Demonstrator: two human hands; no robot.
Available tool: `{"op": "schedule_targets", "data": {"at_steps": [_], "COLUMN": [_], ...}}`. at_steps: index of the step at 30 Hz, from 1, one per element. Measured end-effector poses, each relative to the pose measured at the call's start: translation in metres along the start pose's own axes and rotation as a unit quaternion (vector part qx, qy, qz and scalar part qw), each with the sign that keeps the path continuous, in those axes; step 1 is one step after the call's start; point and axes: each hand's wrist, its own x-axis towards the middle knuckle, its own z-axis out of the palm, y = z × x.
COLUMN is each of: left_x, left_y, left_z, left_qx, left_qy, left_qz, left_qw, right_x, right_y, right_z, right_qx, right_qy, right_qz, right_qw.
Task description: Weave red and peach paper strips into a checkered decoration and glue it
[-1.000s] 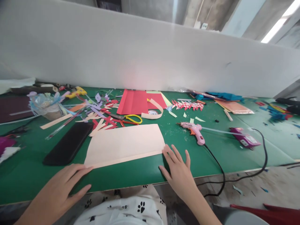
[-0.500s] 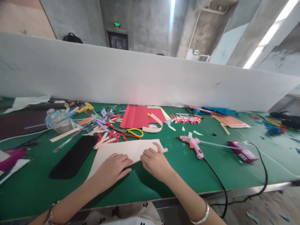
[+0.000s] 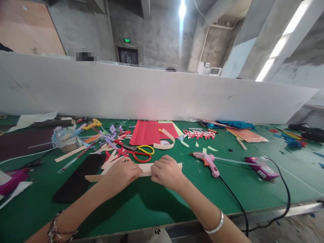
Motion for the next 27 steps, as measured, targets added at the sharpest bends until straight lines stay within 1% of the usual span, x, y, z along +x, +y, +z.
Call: {"op": "schedule_targets", "data": {"at_steps": [2, 4, 8, 9, 11, 13, 15, 16, 18, 20, 21, 23, 27], "left_x": [-0.003, -0.006, -0.013, -0.014, -0.016, -0.015, -0.012, -0.010, -0.007, -0.005, -0.005, -0.004, 0.000], "left_y": [-0.005, -0.010, -0.018, -0.020, -0.022, -0.022, -0.021, -0.019, -0.016, -0.012, -0.010, -0.005, 0.007], "left_z": [-0.002, -0.006, -0.022, -0.026, -0.033, -0.036, -0.036, -0.036, -0.035, -0.035, -0.035, -0.034, -0.026], "left_qx": [0.007, 0.023, 0.078, 0.091, 0.112, 0.124, 0.126, 0.124, 0.121, 0.122, 0.122, 0.126, 0.164], "left_qy": [0.003, 0.010, 0.039, 0.043, 0.045, 0.043, 0.042, 0.046, 0.058, 0.073, 0.080, 0.099, 0.130], "left_qz": [0.002, 0.019, 0.065, 0.069, 0.069, 0.068, 0.077, 0.084, 0.094, 0.098, 0.096, 0.093, 0.107], "left_qw": [1.000, 0.999, 0.994, 0.993, 0.990, 0.989, 0.988, 0.988, 0.986, 0.985, 0.985, 0.983, 0.972], "right_x": [-0.007, -0.016, -0.040, -0.045, -0.049, -0.044, -0.031, -0.022, -0.006, 0.006, 0.009, 0.013, 0.018], "right_y": [0.009, 0.021, 0.051, 0.057, 0.065, 0.061, 0.047, 0.037, 0.019, 0.006, 0.002, -0.003, -0.007], "right_z": [-0.007, -0.014, -0.027, -0.030, -0.037, -0.045, -0.053, -0.056, -0.060, -0.059, -0.056, -0.050, -0.040], "right_qx": [-0.013, -0.023, -0.042, -0.052, -0.064, -0.040, 0.026, 0.058, 0.095, 0.117, 0.119, 0.115, 0.114], "right_qy": [-0.009, -0.018, -0.046, -0.043, -0.012, 0.029, 0.047, 0.021, -0.058, -0.132, -0.157, -0.178, -0.169], "right_qz": [0.015, 0.028, 0.055, 0.066, 0.098, 0.135, 0.152, 0.133, 0.075, 0.021, 0.010, 0.009, -0.005], "right_qw": [1.000, 0.999, 0.997, 0.996, 0.993, 0.990, 0.987, 0.989, 0.991, 0.984, 0.980, 0.977, 0.979]}}
